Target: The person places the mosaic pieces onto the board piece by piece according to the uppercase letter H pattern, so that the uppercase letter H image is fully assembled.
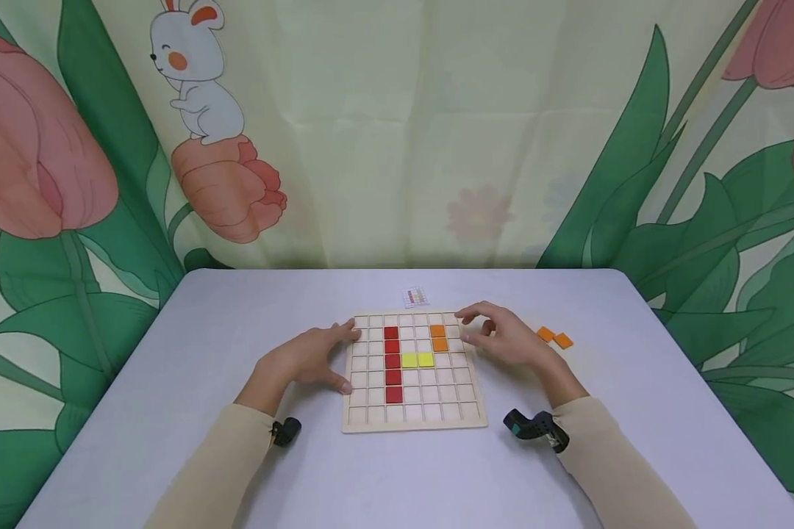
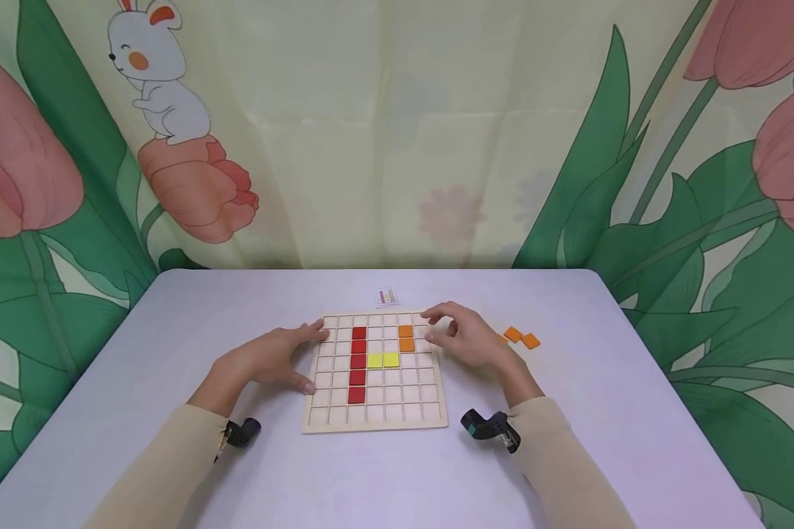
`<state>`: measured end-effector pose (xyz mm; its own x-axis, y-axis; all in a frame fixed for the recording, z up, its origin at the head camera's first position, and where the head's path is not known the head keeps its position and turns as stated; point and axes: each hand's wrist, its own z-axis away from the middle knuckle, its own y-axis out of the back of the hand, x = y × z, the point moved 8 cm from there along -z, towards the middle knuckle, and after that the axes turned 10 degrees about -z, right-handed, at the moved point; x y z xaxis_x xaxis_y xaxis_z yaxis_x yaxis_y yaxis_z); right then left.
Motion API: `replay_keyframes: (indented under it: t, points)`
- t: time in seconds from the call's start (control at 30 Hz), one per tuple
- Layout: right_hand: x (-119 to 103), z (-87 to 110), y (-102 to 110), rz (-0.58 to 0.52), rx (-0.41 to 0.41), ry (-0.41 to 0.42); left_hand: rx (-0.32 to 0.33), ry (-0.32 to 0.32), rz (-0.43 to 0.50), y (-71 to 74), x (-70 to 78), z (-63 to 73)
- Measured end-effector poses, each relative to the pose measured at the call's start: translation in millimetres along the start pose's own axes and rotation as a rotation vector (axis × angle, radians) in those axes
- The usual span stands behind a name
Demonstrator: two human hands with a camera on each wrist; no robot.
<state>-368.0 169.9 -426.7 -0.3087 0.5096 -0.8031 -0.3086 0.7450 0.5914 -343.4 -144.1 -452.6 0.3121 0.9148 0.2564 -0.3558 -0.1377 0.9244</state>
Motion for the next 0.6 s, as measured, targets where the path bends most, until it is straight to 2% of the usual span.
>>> replay_keyframes:
  t: [0.3, 0.47, 0.6]
  points:
    - [8, 15.7, 17, 0.032, 0.020, 0.023, -0.008, -0.002, 0.040, -4.3, 4.1, -1.8]
    - [11, 22.1, 24, 0.026, 0.039, 0.069, -0.004, -0.017, 0.022, -4.4, 6.2, -0.7]
    - [14, 26.1, 28, 0.022, 0.053, 0.090, 0.014, -0.014, 0.002, 0.2, 2.4, -0.5]
